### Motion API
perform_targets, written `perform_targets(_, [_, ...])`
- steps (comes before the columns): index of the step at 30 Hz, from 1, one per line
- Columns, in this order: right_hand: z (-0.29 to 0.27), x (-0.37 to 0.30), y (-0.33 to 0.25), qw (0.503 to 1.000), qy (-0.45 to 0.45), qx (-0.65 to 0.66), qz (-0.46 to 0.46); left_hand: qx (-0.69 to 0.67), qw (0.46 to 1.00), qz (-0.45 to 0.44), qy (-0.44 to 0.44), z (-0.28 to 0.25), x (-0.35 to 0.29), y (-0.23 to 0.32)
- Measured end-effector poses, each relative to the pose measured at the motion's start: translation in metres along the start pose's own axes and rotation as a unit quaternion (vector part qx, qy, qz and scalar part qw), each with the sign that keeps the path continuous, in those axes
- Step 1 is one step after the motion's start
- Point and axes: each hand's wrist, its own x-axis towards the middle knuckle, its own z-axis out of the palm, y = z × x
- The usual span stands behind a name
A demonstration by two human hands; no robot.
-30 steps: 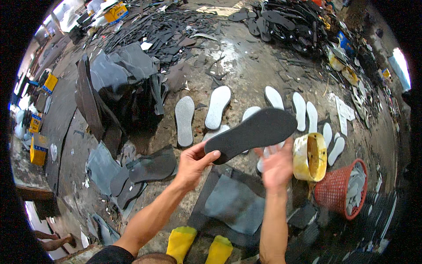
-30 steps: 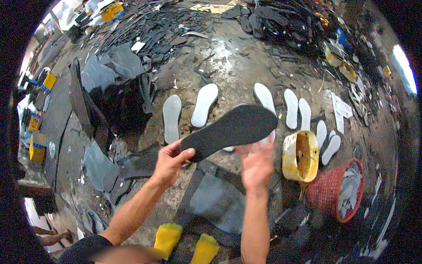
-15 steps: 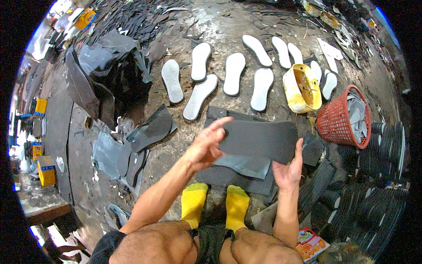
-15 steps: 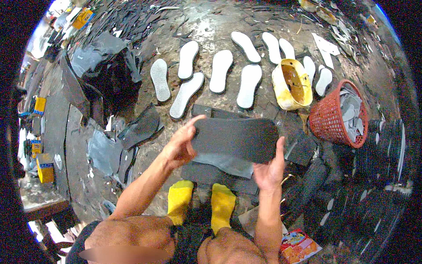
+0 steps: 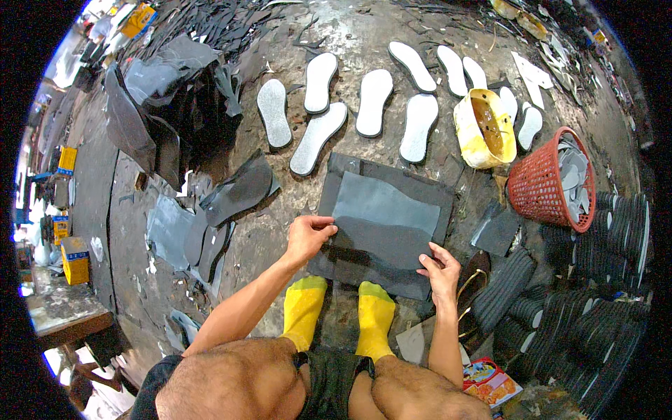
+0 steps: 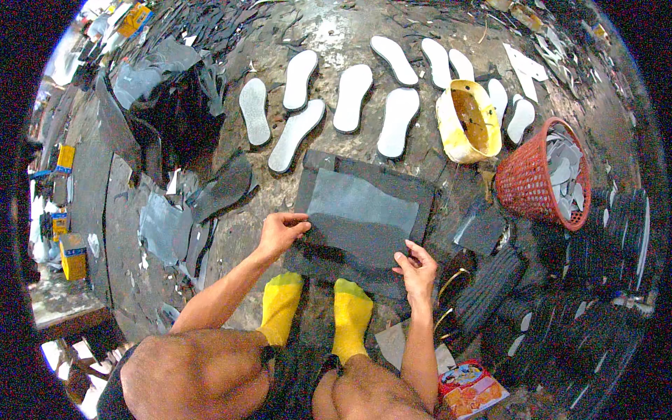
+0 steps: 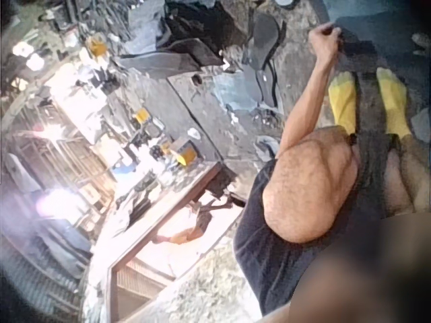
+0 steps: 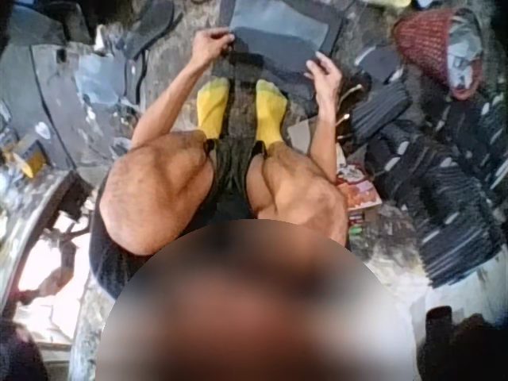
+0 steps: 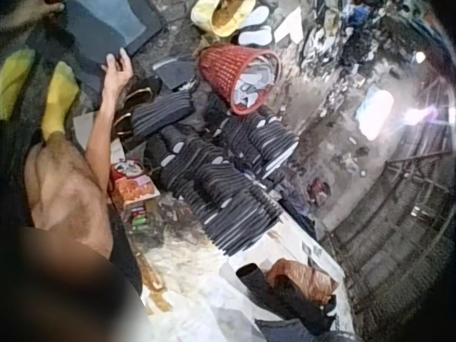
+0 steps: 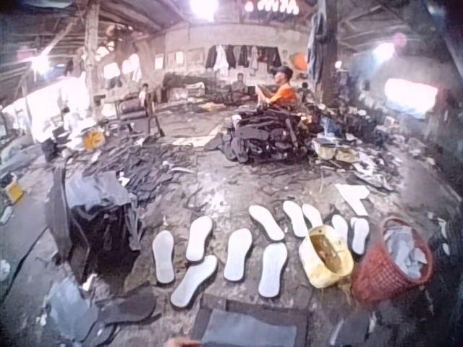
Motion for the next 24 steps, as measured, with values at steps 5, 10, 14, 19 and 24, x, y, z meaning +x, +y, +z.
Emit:
perform_targets(5, [0.0,0.001,0.007,1.0,-0.006,-0.025,-0.013,0.004,1.0,0.002,0.014,0.004,0.003,-0.008])
perform_targets(10, [0.002,0.005,0.008,0.999,-0.005,-0.035,-0.02,-0.001,1.0,-0.002,0.02,0.004,0.005,-0.009])
perform_targets(14, [0.003,0.004,0.006,0.999,-0.009,-0.031,-0.016,0.016,1.0,-0.004,0.017,0.003,-0.001,0.001])
perform_targets(19, [0.002,0.008,0.01,0.998,-0.001,-0.063,-0.015,0.272,0.917,0.284,0.064,0.018,-0.01,0.018])
perform_targets(24, [0.004,0.008,0.004,0.996,0.002,-0.086,-0.01,0.325,0.768,0.53,-0.155,0.04,-0.007,0.026])
